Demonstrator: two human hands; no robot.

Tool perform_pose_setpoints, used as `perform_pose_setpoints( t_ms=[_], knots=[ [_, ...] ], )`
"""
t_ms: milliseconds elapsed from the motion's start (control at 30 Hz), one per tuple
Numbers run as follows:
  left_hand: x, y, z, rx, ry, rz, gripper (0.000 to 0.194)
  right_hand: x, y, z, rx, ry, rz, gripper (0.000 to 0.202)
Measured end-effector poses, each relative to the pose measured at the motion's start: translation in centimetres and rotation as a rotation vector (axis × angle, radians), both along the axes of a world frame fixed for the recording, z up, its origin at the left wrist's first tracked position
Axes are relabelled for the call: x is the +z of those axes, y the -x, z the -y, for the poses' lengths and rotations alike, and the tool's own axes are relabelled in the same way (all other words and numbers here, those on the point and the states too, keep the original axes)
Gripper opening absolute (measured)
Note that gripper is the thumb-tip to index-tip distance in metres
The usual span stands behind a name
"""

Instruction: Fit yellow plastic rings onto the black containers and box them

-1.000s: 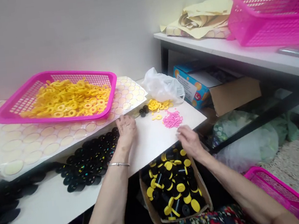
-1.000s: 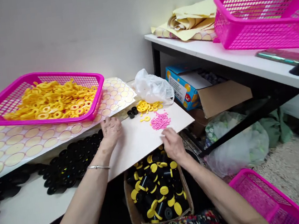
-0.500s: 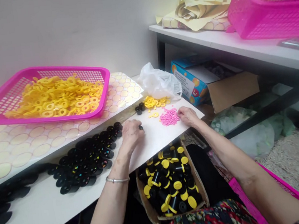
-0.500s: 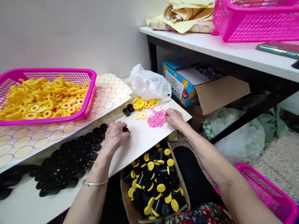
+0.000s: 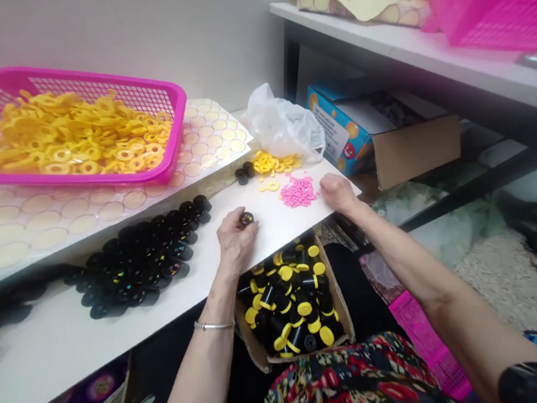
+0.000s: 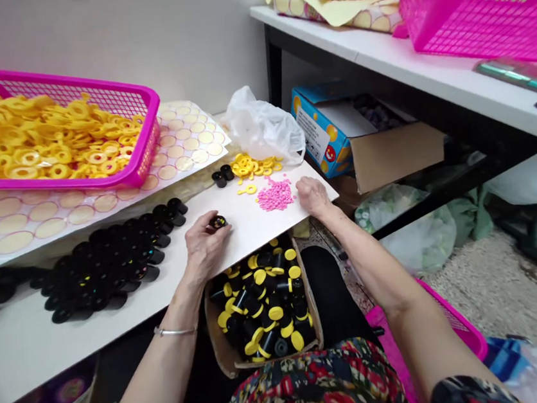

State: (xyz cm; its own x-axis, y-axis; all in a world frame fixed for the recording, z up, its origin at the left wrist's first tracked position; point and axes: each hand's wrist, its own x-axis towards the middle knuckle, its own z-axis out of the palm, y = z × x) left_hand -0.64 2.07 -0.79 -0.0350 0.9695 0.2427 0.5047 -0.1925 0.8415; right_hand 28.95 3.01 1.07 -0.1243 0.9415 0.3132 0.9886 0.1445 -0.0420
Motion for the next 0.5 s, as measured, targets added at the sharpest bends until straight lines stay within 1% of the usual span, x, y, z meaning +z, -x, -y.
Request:
perform_pose_setpoints(
  t_ms=[67, 133, 233, 367, 500],
  knots=[
    [-0.4, 0.0, 0.1, 0.019, 0.027, 0.035, 0.05, -0.1, -0.5, 0.3, 0.043, -0.038, 0.016, 0.024],
    [-0.6, 0.0, 0.1, 0.025, 0.053, 0.055, 0.052, -0.2, -0.9, 0.8, 0.081, -0.061, -0.031, 0.024],
    [-0.6, 0.1, 0.2, 0.023, 0.073, 0.068, 0.054, -0.5, -1.5, 1.8, 0.12, -0.092, -0.18, 0.022],
    [-0.5, 0.2, 0.4, 0.01, 0.073, 0.064, 0.047, -1.3, -1.9, 2.9, 0.154, -0.133, -0.413, 0.018],
    [-0.6, 0.2, 0.5, 0.005, 0.067, 0.077, 0.042, -1.7, -1.8, 3.4, 0.11, -0.139, -0.621, 0.008]
  ],
)
